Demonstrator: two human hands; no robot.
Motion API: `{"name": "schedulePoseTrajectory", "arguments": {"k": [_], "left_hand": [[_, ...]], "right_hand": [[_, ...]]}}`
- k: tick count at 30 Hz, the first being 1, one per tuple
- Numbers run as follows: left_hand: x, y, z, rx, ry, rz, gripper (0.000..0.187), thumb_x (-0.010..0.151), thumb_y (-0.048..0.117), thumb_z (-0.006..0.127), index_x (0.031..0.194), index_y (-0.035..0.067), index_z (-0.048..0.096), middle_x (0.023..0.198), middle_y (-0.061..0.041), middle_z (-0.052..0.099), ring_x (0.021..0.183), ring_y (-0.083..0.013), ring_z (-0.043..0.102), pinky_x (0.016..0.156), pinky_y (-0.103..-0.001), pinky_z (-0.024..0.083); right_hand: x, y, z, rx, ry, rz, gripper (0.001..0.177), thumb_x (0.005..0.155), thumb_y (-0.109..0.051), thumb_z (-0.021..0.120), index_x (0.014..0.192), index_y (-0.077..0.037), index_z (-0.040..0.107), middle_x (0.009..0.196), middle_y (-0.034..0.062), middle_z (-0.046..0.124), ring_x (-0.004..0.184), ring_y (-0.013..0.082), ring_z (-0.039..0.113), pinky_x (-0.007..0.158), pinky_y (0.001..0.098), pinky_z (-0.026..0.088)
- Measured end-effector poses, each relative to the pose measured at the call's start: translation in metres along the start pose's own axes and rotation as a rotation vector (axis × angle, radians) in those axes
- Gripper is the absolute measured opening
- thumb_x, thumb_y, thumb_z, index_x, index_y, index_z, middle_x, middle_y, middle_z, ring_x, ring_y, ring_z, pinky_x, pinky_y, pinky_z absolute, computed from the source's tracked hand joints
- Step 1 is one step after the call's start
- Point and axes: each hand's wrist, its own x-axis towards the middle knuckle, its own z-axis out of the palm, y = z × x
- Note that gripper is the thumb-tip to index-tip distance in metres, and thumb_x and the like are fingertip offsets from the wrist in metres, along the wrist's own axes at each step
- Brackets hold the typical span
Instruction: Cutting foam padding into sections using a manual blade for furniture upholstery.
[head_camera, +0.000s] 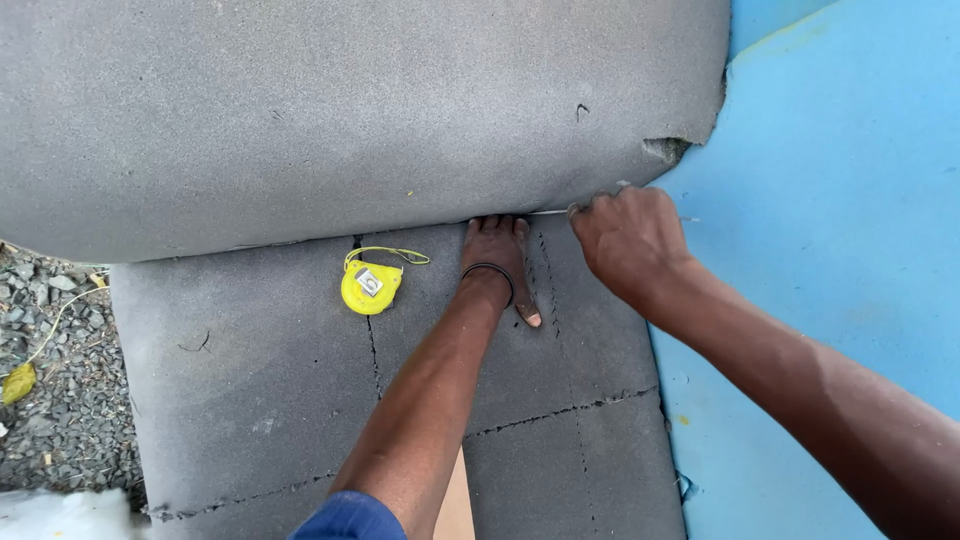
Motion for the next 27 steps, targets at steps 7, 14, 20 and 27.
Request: {"name": "schedulePoseTrajectory", "arguments": {"k": [7,14,20,27], "left_hand": [[0.008,-0.006,0.017,0.029,0.089,0.048,0.147,0.063,0.071,0.113,0.185,0.018,0.05,0.172,-0.014,0.068,0.166,-0.0356,0.054,0.143,-0.062,0.032],[0.03,-0.001,0.032,0.046,-0.062,0.013,0.171,0.056,0.074,0.113,0.195,0.017,0.031,0.186,-0.021,0.054,0.176,-0.0424,0.04,0.146,-0.068,0.026],[0.022,-0.004,0.019,0.043,-0.01,0.051,0.139,0.074,0.065,0.107,0.19,0.02,0.045,0.17,-0.016,0.071,0.168,-0.0392,0.054,0.143,-0.065,0.031],[0.003,-0.013,-0.016,0.035,0.019,0.114,0.118,0.089,0.056,0.102,0.189,0.017,0.052,0.174,-0.014,0.074,0.166,-0.0371,0.06,0.146,-0.06,0.034]], "right_hand": [[-0.009,-0.011,0.006,-0.035,0.15,0.014,0.022,0.103,-0.011,0.076,0.089,-0.025,0.086,0.08,0.0049,0.082,0.076,0.0279,0.081,0.062,0.0387,0.054],[-0.05,-0.018,-0.001,0.036,0.07,0.077,0.042,0.109,-0.012,0.075,0.144,-0.029,0.092,0.117,0.0098,0.095,0.104,0.0368,0.093,0.069,0.0435,0.068],[-0.057,-0.014,0.004,0.115,0.023,0.067,0.05,0.112,-0.008,0.071,0.156,-0.028,0.087,0.13,0.0159,0.094,0.116,0.0431,0.093,0.075,0.0485,0.074],[-0.039,-0.021,0.025,0.148,0.029,0.087,0.048,0.112,-0.01,0.069,0.153,-0.026,0.088,0.12,0.016,0.093,0.106,0.0417,0.092,0.075,0.0493,0.072]]}}
